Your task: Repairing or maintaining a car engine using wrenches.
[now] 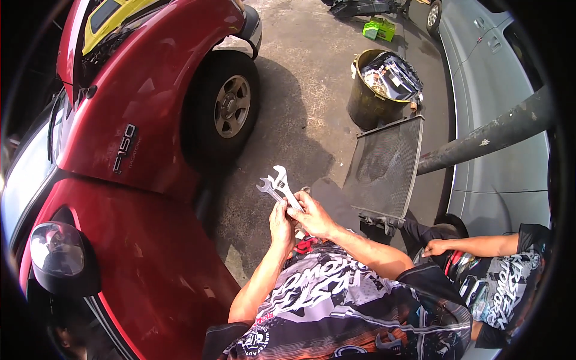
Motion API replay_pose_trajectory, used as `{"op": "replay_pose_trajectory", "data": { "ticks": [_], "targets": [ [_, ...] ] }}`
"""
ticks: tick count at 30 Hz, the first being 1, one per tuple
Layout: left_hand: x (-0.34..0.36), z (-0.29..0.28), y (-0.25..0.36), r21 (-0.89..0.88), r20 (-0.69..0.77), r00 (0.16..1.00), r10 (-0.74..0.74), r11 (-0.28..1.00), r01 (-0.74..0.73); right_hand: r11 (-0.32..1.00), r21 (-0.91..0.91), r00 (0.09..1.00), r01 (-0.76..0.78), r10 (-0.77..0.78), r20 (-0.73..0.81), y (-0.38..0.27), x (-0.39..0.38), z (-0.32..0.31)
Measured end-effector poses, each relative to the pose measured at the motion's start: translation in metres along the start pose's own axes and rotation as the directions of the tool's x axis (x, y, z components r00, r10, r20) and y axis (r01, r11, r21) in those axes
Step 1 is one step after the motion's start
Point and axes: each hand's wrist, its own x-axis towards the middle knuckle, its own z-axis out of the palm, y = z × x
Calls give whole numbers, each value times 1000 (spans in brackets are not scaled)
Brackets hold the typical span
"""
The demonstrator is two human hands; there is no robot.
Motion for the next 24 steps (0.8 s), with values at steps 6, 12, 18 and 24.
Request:
{"op": "replay_pose_trajectory", "data": {
  "ticks": [6, 12, 18, 24],
  "targets": [
    [155, 14, 55, -101, -276, 949, 153, 977, -187, 973, 142, 979, -181, 164, 120, -8, 168, -43],
    [266, 59, 171, 23, -415, 860, 296, 949, -315, 978, 85, 975, -188, 175, 139, -103, 333, -144],
    [288, 128, 298, 218, -241, 932, 271, 951, -220, 937, 101, 942, -336, 333, 43, -184, 478, -220],
    [342, 180, 359, 58, -249, 903, 350, 936, -346, 975, 102, 974, -196, 181, 138, -227, 581, -236]
  ]
}}
